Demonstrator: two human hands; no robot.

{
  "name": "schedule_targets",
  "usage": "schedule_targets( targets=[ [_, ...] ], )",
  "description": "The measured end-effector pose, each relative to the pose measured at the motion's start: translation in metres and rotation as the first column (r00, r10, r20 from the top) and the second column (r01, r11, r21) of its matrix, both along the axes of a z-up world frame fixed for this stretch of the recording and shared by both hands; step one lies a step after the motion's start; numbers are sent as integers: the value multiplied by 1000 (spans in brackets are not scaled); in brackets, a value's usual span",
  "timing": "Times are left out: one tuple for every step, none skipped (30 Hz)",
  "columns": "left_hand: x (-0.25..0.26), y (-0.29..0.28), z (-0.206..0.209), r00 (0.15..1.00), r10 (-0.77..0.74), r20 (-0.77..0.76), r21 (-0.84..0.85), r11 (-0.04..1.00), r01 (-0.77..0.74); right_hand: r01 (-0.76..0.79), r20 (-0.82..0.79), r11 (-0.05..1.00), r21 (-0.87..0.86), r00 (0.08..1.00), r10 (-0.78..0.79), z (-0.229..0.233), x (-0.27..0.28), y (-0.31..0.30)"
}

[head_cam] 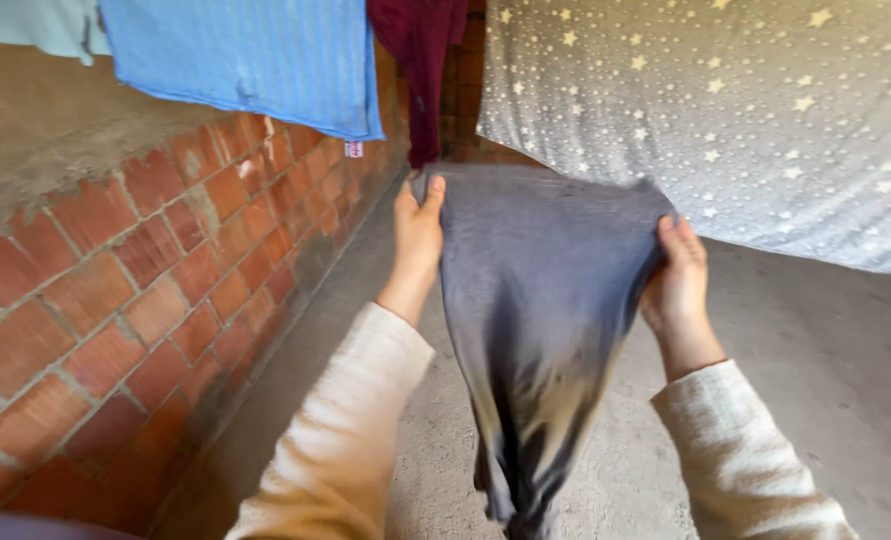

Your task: The person hangs pieces of laundry, including a blue cloth, a blue shirt, a maroon sock, and a pair of blue jeans, onto a clothesline using wooden and plastic clothespins.

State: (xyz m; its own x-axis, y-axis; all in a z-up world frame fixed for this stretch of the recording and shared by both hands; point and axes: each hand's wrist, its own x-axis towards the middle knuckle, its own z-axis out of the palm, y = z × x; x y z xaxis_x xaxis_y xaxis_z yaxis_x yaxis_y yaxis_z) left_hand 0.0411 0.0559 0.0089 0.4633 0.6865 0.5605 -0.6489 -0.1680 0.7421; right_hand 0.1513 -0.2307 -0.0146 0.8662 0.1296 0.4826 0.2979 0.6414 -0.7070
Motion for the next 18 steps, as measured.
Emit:
schedule_targets(
  targets=[
    [1, 8, 3, 998, 48, -36, 116, 992, -44, -1, 12, 1000, 6, 1000, 1, 3, 1, -10],
    [2, 17, 6, 993, 99, -64, 232, 969, -82, -2, 23, 1000, 12, 1000, 2, 5, 2, -21],
    [11, 6, 7, 994, 86, -69, 232, 970, -68, 11, 19, 1000, 12, 1000, -12, 5, 0, -21],
    [20, -5, 8, 997, 67, -45, 256, 965, -53, -73, 40, 997, -15, 996, 74, 5, -2, -21],
    [28, -15, 7, 999, 46, -24, 278, 960, -38, -155, 57, 987, -44, 986, 158, 3, -5, -20],
    [30, -26, 4, 999, 31, -30, 277, 961, -22, -141, 51, 989, -45, 988, 143, 1, -23, -22],
    [34, -37, 4, 999, 5, -45, 273, 962, 8, -299, 65, 950, -89, 950, 305, 1, -39, -24],
    [39, -49, 4, 998, -21, -60, 268, 963, 37, -447, 70, 884, -136, 886, 458, 1, -54, -26],
    [34, -58, 10, 997, -35, -63, 268, 962, 50, -435, 67, 890, -135, 892, 446, -6, -49, -30],
    [29, -67, 15, 995, -66, -81, 313, 946, 88, -587, 156, 786, -194, 773, 615, -13, -44, -35],
    [23, -76, 19, 990, -96, -104, 356, 926, 127, -709, 224, 653, -266, 614, 757, -23, -40, -40],
    [20, -82, 17, 988, -109, -111, 354, 924, 141, -702, 220, 662, -262, 625, 749, -17, -43, -39],
    [17, -87, 15, 966, -228, -122, 388, 885, 258, -577, 188, 787, -216, 767, 614, -11, -47, -39],
    [15, -93, 14, 929, -344, -137, 418, 830, 369, -429, 146, 886, -177, 879, 455, -4, -50, -38],
    [13, -101, 13, 924, -356, -139, 417, 825, 381, -417, 144, 892, -176, 885, 443, -1, -57, -35],
    [11, -109, 12, 873, -476, -111, 449, 759, 471, -265, 140, 942, -208, 945, 297, 2, -64, -32],
    [10, -117, 14, 806, -586, -80, 484, 684, 546, -107, 144, 964, -242, 979, 145, 9, -69, -28],
    [5, -124, 17, 800, -596, -76, 486, 678, 552, -95, 148, 965, -243, 980, 134, 11, -72, -27]
  ],
)
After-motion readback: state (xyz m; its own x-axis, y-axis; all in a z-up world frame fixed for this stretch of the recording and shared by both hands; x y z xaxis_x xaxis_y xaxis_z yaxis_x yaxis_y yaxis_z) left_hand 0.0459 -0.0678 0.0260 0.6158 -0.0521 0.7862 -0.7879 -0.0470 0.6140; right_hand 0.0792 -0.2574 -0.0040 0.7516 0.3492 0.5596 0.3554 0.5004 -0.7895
